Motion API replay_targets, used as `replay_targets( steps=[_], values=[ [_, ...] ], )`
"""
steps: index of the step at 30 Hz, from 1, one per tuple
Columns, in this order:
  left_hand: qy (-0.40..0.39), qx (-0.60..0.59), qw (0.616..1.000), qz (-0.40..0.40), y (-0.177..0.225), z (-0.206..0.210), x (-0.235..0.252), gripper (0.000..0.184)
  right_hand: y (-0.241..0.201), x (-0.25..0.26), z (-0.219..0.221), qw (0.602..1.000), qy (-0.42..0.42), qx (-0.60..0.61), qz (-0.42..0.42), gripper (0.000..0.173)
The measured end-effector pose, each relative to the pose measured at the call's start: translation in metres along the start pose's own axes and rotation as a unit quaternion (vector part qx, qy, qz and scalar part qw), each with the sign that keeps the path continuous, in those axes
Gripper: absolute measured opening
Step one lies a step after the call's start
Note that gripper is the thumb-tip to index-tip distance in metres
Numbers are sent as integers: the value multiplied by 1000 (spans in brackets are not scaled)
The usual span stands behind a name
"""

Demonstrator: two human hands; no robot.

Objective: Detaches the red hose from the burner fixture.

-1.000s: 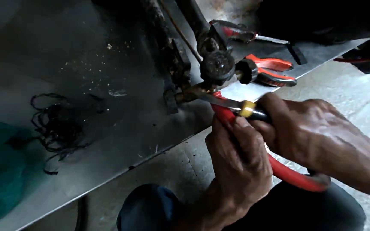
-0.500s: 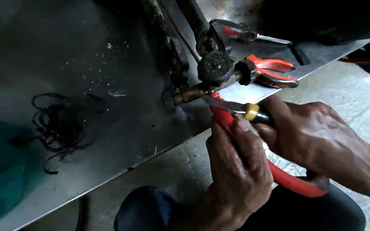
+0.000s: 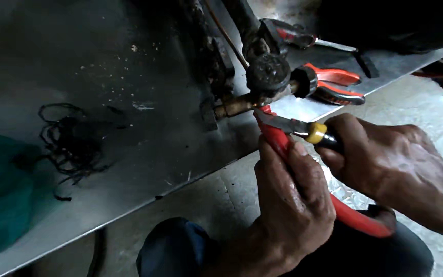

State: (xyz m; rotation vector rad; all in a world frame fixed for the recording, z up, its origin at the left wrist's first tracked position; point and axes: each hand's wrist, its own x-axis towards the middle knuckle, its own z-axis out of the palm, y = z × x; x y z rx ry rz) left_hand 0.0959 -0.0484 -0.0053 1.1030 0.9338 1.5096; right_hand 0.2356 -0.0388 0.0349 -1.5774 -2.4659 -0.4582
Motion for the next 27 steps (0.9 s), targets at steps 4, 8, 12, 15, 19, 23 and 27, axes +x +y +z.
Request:
replay_targets(
  steps=[4, 8, 12, 15, 19, 23, 27],
  values=[
    [-7, 11, 1000, 5, -1, 1, -2, 19, -1, 5, -2, 1000, -7, 3, -3, 49],
    [5, 7, 1000, -1, 0, 3, -1, 17, -4, 8, -5, 1000, -18, 6, 4, 48],
    [-9, 45, 999, 10, 0, -1, -1, 23, -7, 2, -11, 998, -43, 28, 28, 48],
    [0, 46, 999, 0, 2, -1, -1, 25, -2, -9, -18, 998, -58, 12, 35, 54],
    [10, 79, 997, 11, 2, 1, -3, 30, -7, -10, -26, 997, -60, 2, 46, 53],
    [21, 119, 993, 9, 5, -1, -3, 32, -15, -9, -27, 995, -71, 16, 62, 53],
    [27, 110, 993, 21, 1, 1, -3, 31, -19, -12, -29, 996, -61, -15, 71, 54]
  ],
)
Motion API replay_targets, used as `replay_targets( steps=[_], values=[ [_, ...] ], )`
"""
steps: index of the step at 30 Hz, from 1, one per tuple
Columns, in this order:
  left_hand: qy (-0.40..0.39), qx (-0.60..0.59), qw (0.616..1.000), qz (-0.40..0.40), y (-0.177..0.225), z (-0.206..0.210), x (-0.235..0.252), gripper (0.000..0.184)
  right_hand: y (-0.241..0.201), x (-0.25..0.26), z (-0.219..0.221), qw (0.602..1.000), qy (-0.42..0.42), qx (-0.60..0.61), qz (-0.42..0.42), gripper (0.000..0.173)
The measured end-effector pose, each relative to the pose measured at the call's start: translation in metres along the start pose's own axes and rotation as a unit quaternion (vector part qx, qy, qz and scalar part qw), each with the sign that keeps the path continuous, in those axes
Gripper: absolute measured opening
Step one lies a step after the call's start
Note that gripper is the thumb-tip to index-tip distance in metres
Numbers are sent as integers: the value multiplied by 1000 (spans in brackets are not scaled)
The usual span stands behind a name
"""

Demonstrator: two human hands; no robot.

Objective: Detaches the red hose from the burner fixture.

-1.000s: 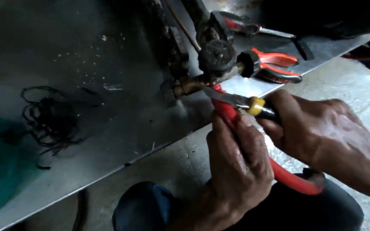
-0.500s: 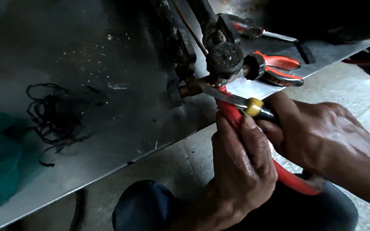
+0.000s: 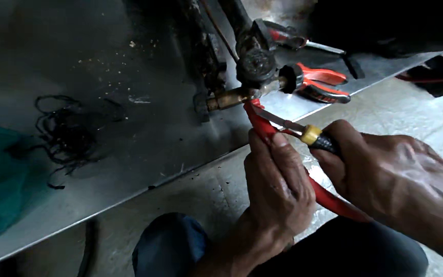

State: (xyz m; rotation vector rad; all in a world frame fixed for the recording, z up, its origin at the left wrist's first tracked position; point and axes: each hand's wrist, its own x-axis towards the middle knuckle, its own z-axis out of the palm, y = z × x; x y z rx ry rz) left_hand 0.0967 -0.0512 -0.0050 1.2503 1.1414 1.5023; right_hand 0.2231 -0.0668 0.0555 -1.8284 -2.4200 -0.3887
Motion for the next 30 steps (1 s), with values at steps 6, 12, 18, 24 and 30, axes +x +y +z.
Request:
replay_targets(
  steps=[6, 12, 18, 24, 30],
  values=[
    [-3, -20, 1000, -3, -2, 1, 2, 33, 16, 9, 7, 979, -61, 196, -6, 49],
    [-16, -57, 998, -14, -4, 0, 2, 31, 26, 7, 15, 930, -119, 347, 7, 51],
    [-19, -73, 997, -25, -4, -1, 4, 32, 30, 7, 11, 963, -75, 257, -22, 55],
    [-27, -85, 995, -40, -4, -1, 4, 30, 36, -7, 7, 974, -17, 225, -14, 58],
    [-9, -87, 996, -26, -4, 1, 4, 33, 24, -6, 7, 990, 2, 134, -41, 57]
  ],
)
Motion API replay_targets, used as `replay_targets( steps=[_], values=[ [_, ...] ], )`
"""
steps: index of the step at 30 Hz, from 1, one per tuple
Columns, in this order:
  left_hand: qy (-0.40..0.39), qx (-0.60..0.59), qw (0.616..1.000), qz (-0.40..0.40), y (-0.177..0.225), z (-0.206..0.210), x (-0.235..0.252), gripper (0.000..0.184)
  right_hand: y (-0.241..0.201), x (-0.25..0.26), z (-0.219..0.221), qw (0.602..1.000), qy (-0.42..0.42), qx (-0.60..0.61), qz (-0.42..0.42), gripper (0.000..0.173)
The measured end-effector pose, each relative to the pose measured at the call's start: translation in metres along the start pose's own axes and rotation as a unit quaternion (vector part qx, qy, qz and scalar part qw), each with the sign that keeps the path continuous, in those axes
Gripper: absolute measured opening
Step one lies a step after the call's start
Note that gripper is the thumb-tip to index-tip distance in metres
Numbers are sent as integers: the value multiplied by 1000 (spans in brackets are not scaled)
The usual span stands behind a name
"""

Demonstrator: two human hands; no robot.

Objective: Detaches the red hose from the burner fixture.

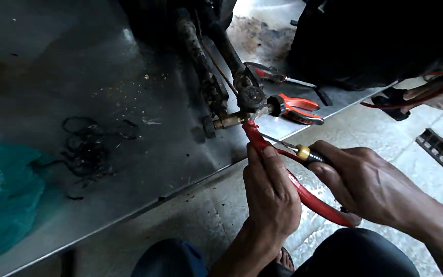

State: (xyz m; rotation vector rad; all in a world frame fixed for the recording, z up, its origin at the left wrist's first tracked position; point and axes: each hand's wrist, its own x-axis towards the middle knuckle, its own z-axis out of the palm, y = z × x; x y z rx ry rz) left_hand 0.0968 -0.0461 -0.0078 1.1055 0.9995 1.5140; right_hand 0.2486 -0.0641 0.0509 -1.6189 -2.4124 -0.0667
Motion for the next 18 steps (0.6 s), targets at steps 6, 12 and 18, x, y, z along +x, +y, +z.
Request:
replay_targets(
  steps=[6, 12, 18],
  values=[
    [-3, -12, 1000, -13, 2, 1, -1, 31, -9, 4, 8, 995, 33, -93, 21, 56],
    [-3, -44, 999, -20, 1, 3, -1, 32, -5, 21, 21, 996, 51, -78, -8, 55],
    [-25, -67, 995, -75, 10, -7, 6, 45, -10, 27, 16, 990, 52, -129, -23, 54]
  ],
)
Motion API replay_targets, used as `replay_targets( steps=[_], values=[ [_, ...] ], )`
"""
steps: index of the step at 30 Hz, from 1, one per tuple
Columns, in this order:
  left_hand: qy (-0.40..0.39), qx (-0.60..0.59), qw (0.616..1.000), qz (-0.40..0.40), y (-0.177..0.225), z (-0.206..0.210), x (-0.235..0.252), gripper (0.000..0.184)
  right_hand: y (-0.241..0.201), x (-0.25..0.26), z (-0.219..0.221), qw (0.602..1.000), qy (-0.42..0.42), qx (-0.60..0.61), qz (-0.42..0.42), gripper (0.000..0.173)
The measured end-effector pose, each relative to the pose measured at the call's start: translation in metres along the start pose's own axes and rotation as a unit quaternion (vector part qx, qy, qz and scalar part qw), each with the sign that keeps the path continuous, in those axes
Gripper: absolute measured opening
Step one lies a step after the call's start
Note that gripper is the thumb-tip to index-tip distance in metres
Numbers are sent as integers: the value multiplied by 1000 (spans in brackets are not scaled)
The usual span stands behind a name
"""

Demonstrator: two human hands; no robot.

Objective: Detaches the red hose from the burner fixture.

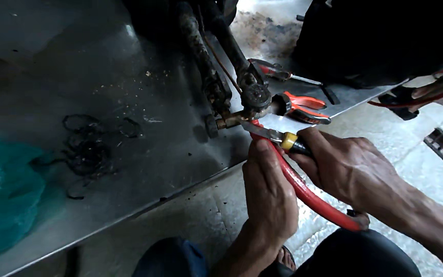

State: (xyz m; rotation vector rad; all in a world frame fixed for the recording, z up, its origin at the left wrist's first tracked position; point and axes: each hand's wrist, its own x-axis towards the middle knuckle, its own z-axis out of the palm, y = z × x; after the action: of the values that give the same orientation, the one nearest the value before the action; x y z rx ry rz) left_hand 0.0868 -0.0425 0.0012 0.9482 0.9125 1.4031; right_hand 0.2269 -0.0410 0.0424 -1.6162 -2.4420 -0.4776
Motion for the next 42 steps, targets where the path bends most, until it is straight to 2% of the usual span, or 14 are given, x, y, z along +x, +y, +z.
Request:
replay_targets(
  steps=[5, 9, 13, 20, 26, 30, 36, 42],
  values=[
    [26, -3, 999, 38, -2, 10, -3, 27, -4, 12, 5, 1000, 2, 14, -18, 51],
    [21, 54, 997, 55, -2, 4, -4, 35, 8, 2, 5, 1000, -6, 9, -21, 50],
    [31, 59, 996, 62, -2, 10, -7, 25, 1, 11, 9, 1000, 11, 16, -21, 49],
    [22, 80, 995, 59, -3, 5, -9, 29, 11, 13, 21, 998, 19, 35, -40, 49],
    [27, 70, 995, 67, -3, 12, -9, 28, 1, 7, 22, 998, 15, 59, 7, 50],
    [13, 78, 996, 39, 2, 6, -11, 28, 5, 3, 21, 999, 19, 38, -9, 48],
    [33, 80, 994, 61, -2, 13, -11, 28, 3, 17, 21, 999, 24, 28, -33, 51],
    [4, 80, 995, 53, -2, 5, -10, 27, 24, 11, 23, 998, 15, 35, -52, 47]
  ],
)
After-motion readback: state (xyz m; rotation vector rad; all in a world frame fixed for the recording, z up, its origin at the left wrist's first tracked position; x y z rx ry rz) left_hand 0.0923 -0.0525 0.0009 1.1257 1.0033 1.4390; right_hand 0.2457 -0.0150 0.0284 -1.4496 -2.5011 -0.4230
